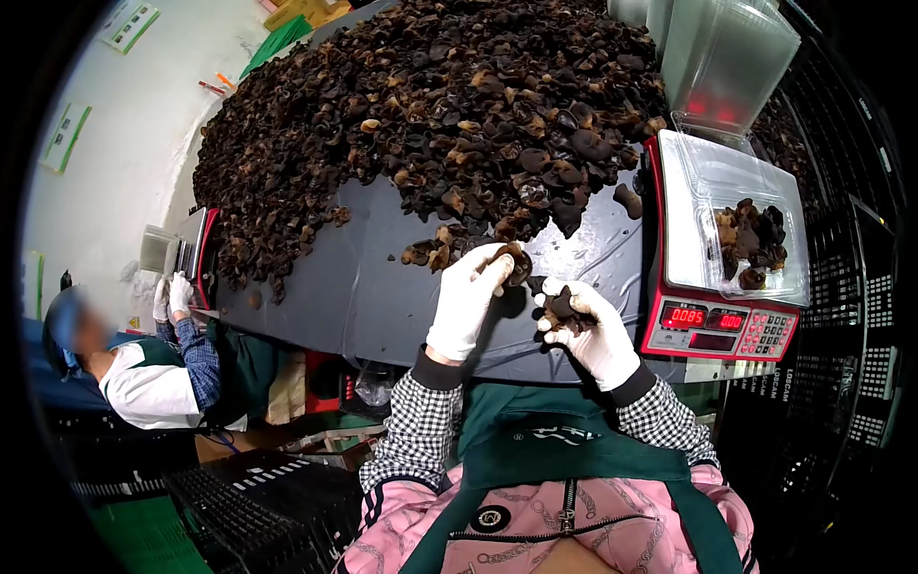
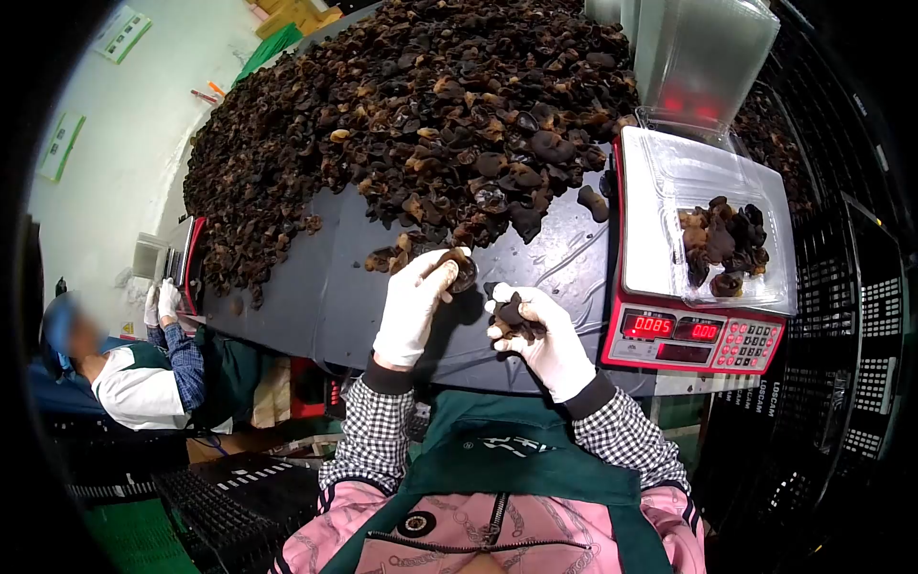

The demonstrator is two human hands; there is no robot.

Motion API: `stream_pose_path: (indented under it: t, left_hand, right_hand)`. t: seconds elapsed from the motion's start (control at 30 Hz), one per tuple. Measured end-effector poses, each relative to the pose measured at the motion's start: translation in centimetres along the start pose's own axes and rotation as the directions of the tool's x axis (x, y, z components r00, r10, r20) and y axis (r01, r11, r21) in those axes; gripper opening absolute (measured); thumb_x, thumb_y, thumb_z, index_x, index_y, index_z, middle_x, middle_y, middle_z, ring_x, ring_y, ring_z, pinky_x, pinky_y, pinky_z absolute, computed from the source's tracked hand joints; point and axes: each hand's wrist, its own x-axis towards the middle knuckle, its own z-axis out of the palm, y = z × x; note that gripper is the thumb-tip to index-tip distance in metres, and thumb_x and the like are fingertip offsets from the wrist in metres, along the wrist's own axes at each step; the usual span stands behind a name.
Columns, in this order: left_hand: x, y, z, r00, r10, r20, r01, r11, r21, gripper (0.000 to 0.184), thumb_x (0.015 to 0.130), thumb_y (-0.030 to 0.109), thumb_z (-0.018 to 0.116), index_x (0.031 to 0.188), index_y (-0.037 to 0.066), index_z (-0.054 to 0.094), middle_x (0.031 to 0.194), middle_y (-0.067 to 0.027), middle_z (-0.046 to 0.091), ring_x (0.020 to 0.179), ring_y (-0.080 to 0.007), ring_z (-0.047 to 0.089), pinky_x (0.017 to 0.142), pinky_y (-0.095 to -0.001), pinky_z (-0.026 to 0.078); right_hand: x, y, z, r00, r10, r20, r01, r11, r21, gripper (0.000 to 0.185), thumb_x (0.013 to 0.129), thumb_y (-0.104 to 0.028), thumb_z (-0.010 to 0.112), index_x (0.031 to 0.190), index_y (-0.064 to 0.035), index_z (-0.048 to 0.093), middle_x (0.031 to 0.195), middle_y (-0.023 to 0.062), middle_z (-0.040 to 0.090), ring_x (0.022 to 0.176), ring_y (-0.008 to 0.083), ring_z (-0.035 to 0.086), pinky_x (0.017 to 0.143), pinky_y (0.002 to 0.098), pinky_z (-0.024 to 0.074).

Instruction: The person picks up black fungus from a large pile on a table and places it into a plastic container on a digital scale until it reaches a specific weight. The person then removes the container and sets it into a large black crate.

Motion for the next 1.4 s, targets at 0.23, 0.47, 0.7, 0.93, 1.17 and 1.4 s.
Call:
stream_pose_path:
  t: [0.23, 0.47, 0.7, 0.93, 1.17, 1.4]
  left_hand:
    - [-2.6, -2.5, 3.1, 0.997, 0.041, 0.07, -0.036, 0.997, -0.063, 0.024, 0.105, 0.007, 0.052, 0.123, -0.002, 0.064, 0.114, -0.0075, 0.071, 0.105, -0.0146, 0.065, 0.098, -0.0284, 0.051]
    - [-5.1, -4.4, 5.5, 0.929, 0.369, -0.017, -0.352, 0.896, 0.271, 0.037, 0.1, -0.004, 0.056, 0.135, 0.004, 0.065, 0.139, -0.0114, 0.063, 0.121, -0.0196, 0.062, 0.104, -0.0304, 0.048]
    - [-5.0, -3.5, 5.7, 0.992, 0.12, -0.047, -0.123, 0.99, -0.072, 0.031, 0.104, 0.003, 0.053, 0.131, -0.003, 0.066, 0.123, -0.01, 0.07, 0.11, -0.0159, 0.065, 0.099, -0.0271, 0.05]
    - [1.2, -0.9, -1.5, 0.876, 0.327, -0.355, -0.313, 0.945, 0.099, 0.04, 0.099, 0.006, 0.06, 0.139, 0.002, 0.059, 0.121, -0.0096, 0.069, 0.1, -0.0133, 0.064, 0.085, -0.03, 0.055]
    - [3.3, -3.8, -3.8, 0.817, 0.56, 0.138, -0.418, 0.409, 0.811, 0.033, 0.085, 0.003, 0.069, 0.118, 0.007, 0.074, 0.11, -0.0103, 0.074, 0.104, -0.0269, 0.067, 0.094, -0.0367, 0.053]
    - [1.7, -2.2, -4.3, 0.95, 0.264, -0.167, -0.197, 0.922, 0.334, 0.024, 0.099, 0.008, 0.063, 0.119, -0.002, 0.072, 0.109, -0.0065, 0.075, 0.096, -0.0119, 0.068, 0.087, -0.0264, 0.054]
  right_hand:
    - [-0.9, 0.3, 0.4, 0.998, -0.004, 0.07, 0.003, 1.0, 0.005, 0.035, 0.1, -0.016, 0.05, 0.132, -0.003, 0.057, 0.12, 0.0153, 0.067, 0.1, 0.0296, 0.07, 0.081, 0.0434, 0.0601]
    - [-1.1, 1.5, -0.5, 0.995, 0.024, 0.099, -0.036, 0.992, 0.118, 0.039, 0.107, -0.04, 0.053, 0.131, -0.0098, 0.062, 0.116, 0.0067, 0.068, 0.098, 0.0209, 0.069, 0.074, 0.0383, 0.0613]
    - [-1.0, 2.3, -0.7, 0.983, 0.13, 0.131, -0.146, 0.981, 0.128, 0.036, 0.104, -0.034, 0.06, 0.124, -0.0041, 0.062, 0.107, 0.0107, 0.069, 0.079, 0.0263, 0.069, 0.059, 0.0326, 0.0545]
    - [-1.4, 1.1, -0.8, 0.999, 0.022, 0.025, -0.025, 0.993, 0.115, 0.02, 0.099, -0.023, 0.057, 0.1, -0.0049, 0.064, 0.097, 0.011, 0.068, 0.078, 0.0282, 0.064, 0.066, 0.0371, 0.0487]
    - [-1.3, 1.5, -0.8, 1.0, -0.025, -0.006, 0.026, 0.999, 0.03, 0.016, 0.096, -0.018, 0.056, 0.102, -0.0043, 0.062, 0.095, 0.0102, 0.065, 0.075, 0.0264, 0.063, 0.065, 0.038, 0.049]
    - [-1.0, 0.2, 0.6, 0.998, 0.006, -0.064, -0.013, 0.993, -0.113, 0.03, 0.101, -0.009, 0.055, 0.129, -0.0019, 0.061, 0.087, 0.0061, 0.064, 0.062, 0.0169, 0.062, 0.053, 0.0266, 0.0475]
